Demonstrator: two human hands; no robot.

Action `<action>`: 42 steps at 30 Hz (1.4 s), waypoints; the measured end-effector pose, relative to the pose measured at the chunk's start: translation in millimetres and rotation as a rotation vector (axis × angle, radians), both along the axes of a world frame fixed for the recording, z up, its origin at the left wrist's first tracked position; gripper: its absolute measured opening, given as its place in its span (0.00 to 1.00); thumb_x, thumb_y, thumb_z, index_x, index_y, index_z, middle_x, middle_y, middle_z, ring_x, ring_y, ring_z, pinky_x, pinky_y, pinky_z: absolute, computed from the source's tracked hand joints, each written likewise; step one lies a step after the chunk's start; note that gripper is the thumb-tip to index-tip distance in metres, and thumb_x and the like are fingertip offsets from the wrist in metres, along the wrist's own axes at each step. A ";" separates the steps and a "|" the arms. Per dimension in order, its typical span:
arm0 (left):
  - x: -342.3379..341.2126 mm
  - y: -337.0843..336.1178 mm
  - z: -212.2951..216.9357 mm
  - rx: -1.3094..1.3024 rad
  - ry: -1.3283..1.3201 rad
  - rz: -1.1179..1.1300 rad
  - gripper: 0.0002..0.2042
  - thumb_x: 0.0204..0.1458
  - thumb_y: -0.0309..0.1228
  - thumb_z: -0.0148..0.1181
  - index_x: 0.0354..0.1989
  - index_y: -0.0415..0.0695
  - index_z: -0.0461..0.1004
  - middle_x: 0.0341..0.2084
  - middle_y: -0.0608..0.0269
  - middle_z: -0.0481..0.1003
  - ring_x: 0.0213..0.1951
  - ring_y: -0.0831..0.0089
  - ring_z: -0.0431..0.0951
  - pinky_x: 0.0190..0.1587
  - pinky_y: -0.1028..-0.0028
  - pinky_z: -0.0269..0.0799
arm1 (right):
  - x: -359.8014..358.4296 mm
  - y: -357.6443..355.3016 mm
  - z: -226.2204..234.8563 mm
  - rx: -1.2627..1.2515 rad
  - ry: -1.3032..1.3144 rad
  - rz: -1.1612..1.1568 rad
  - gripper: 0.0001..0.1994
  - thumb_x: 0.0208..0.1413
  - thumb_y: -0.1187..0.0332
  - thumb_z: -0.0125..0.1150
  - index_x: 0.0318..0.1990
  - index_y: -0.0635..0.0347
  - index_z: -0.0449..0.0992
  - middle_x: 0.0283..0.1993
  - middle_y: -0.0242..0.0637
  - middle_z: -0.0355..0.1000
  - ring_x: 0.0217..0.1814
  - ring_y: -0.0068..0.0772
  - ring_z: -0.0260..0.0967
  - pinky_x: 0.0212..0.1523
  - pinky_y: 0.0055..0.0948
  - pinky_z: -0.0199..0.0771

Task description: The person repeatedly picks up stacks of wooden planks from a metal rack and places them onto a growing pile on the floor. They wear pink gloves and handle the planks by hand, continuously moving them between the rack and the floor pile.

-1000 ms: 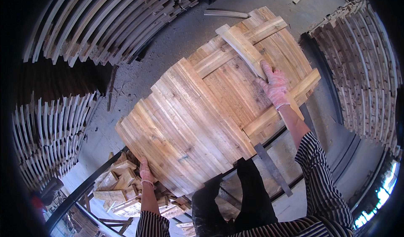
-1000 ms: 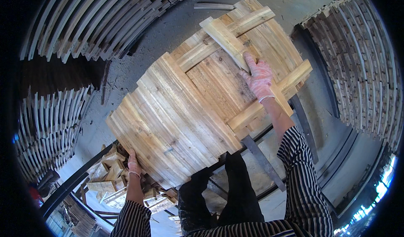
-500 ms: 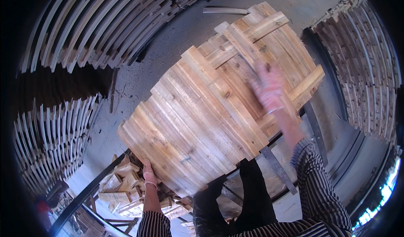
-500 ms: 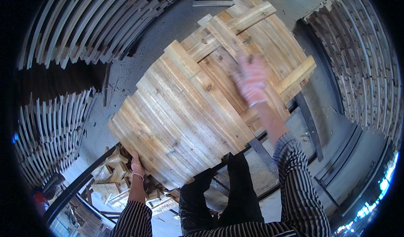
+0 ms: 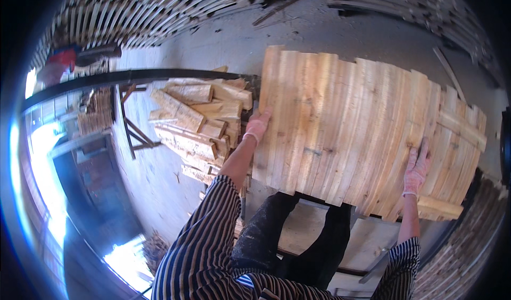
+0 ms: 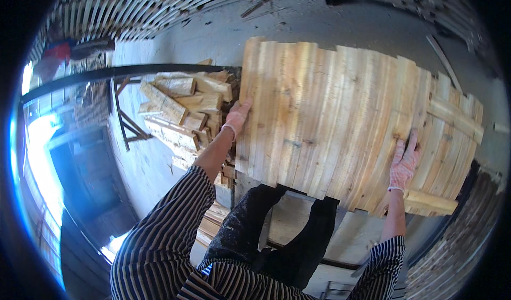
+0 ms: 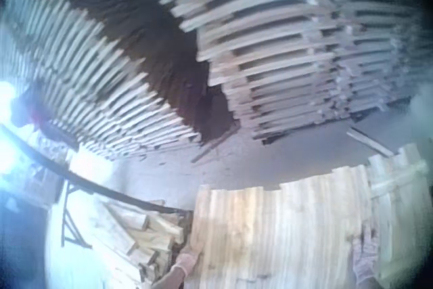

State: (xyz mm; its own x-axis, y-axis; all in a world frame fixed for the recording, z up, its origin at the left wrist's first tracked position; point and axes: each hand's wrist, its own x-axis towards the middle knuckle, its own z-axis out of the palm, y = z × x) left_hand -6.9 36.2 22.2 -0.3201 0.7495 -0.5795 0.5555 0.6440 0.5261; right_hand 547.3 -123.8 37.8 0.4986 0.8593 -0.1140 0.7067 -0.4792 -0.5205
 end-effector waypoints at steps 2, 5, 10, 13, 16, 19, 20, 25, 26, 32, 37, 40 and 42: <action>13.3 -0.8 -4.5 -0.002 0.052 0.010 0.41 0.56 0.63 0.57 0.67 0.40 0.66 0.56 0.46 0.77 0.59 0.49 0.75 0.61 0.63 0.68 | -4.5 3.9 14.2 -0.105 -0.182 0.039 0.30 0.69 0.51 0.51 0.72 0.56 0.62 0.59 0.58 0.69 0.59 0.59 0.68 0.68 0.45 0.63; 13.6 -8.8 13.3 -0.007 0.176 0.043 0.46 0.51 0.63 0.63 0.71 0.40 0.60 0.56 0.43 0.76 0.58 0.46 0.75 0.60 0.59 0.69 | -55.0 37.8 53.6 -0.360 -0.367 0.051 0.30 0.68 0.53 0.55 0.72 0.56 0.62 0.68 0.55 0.65 0.66 0.59 0.66 0.71 0.47 0.60; 33.5 -59.0 40.1 0.394 -0.048 0.085 0.40 0.54 0.53 0.66 0.70 0.41 0.61 0.58 0.43 0.74 0.59 0.51 0.75 0.59 0.62 0.71 | -273.1 96.8 118.1 0.001 0.377 0.404 0.33 0.64 0.55 0.62 0.74 0.49 0.58 0.78 0.43 0.54 0.79 0.46 0.52 0.76 0.40 0.54; 43.9 -109.1 82.9 0.461 -0.141 0.159 0.36 0.57 0.48 0.65 0.69 0.41 0.62 0.58 0.46 0.74 0.59 0.57 0.75 0.59 0.65 0.71 | -436.2 145.8 178.2 -0.132 0.525 0.705 0.37 0.65 0.44 0.54 0.76 0.52 0.54 0.77 0.48 0.55 0.79 0.51 0.51 0.77 0.44 0.52; 38.2 -169.7 100.4 0.294 -0.525 0.360 0.32 0.60 0.42 0.65 0.68 0.40 0.64 0.58 0.51 0.75 0.58 0.63 0.75 0.61 0.66 0.69 | -573.1 181.2 199.4 -0.013 0.311 1.006 0.36 0.61 0.43 0.59 0.70 0.53 0.61 0.69 0.57 0.64 0.70 0.57 0.63 0.70 0.51 0.63; 21.9 -172.6 165.7 0.075 -0.456 0.386 0.28 0.62 0.37 0.63 0.67 0.40 0.66 0.59 0.55 0.75 0.59 0.66 0.74 0.64 0.67 0.66 | -619.9 212.0 165.1 -0.071 -0.043 1.098 0.41 0.56 0.39 0.62 0.73 0.48 0.59 0.70 0.57 0.62 0.71 0.56 0.62 0.69 0.49 0.65; 3.8 -195.0 159.8 0.214 -0.516 0.490 0.27 0.62 0.35 0.63 0.67 0.39 0.66 0.60 0.55 0.74 0.60 0.66 0.73 0.64 0.67 0.66 | -645.4 209.2 170.0 -0.091 -0.142 1.145 0.43 0.55 0.39 0.63 0.73 0.47 0.58 0.70 0.56 0.62 0.72 0.55 0.61 0.69 0.49 0.65; -81.4 -227.3 177.8 0.475 -0.737 0.840 0.25 0.62 0.28 0.63 0.67 0.38 0.67 0.63 0.53 0.71 0.65 0.65 0.69 0.66 0.67 0.64 | -606.7 258.8 171.2 -0.216 0.207 1.185 0.47 0.50 0.38 0.68 0.75 0.43 0.58 0.75 0.51 0.58 0.78 0.51 0.52 0.73 0.47 0.60; -97.5 -226.5 183.9 0.480 -0.752 0.879 0.24 0.63 0.28 0.62 0.67 0.38 0.66 0.63 0.53 0.70 0.65 0.65 0.68 0.66 0.67 0.64 | -592.4 271.1 176.7 -0.203 0.316 1.185 0.47 0.49 0.39 0.70 0.75 0.43 0.58 0.75 0.51 0.58 0.79 0.50 0.51 0.74 0.47 0.59; -169.1 -228.4 179.8 0.527 -0.871 1.021 0.26 0.64 0.31 0.61 0.68 0.38 0.64 0.61 0.56 0.71 0.60 0.68 0.72 0.63 0.71 0.68 | -566.2 179.4 193.6 -0.302 0.278 1.157 0.52 0.42 0.47 0.78 0.76 0.40 0.56 0.77 0.50 0.54 0.80 0.53 0.48 0.76 0.49 0.55; -177.2 -179.9 161.1 0.465 -0.665 1.016 0.30 0.62 0.37 0.64 0.69 0.38 0.63 0.61 0.49 0.72 0.62 0.63 0.72 0.64 0.69 0.66 | -600.9 161.7 174.1 -0.448 -0.146 1.181 0.58 0.42 0.50 0.79 0.78 0.32 0.43 0.77 0.51 0.52 0.77 0.60 0.51 0.73 0.53 0.59; -174.1 -131.8 174.9 0.004 -0.381 0.968 0.40 0.55 0.46 0.70 0.70 0.37 0.60 0.64 0.43 0.70 0.65 0.55 0.70 0.67 0.66 0.62 | -594.9 171.6 172.1 -0.545 -0.312 1.170 0.60 0.45 0.55 0.78 0.79 0.30 0.36 0.77 0.51 0.52 0.76 0.60 0.53 0.71 0.52 0.62; -172.1 -109.0 191.8 0.025 -0.256 1.065 0.51 0.48 0.54 0.73 0.73 0.35 0.53 0.68 0.37 0.62 0.68 0.50 0.65 0.69 0.62 0.61 | -607.0 173.2 181.9 -0.561 -0.356 1.186 0.60 0.46 0.57 0.78 0.79 0.29 0.34 0.76 0.52 0.53 0.76 0.60 0.54 0.70 0.52 0.64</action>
State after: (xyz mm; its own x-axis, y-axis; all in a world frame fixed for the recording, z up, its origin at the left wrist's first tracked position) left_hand -179.0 -72.8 214.0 -0.6831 0.1721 -0.7097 -0.4071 0.7170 0.5658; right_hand -59.7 49.4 219.7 -0.4260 0.6693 -0.6088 0.8926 0.4205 -0.1622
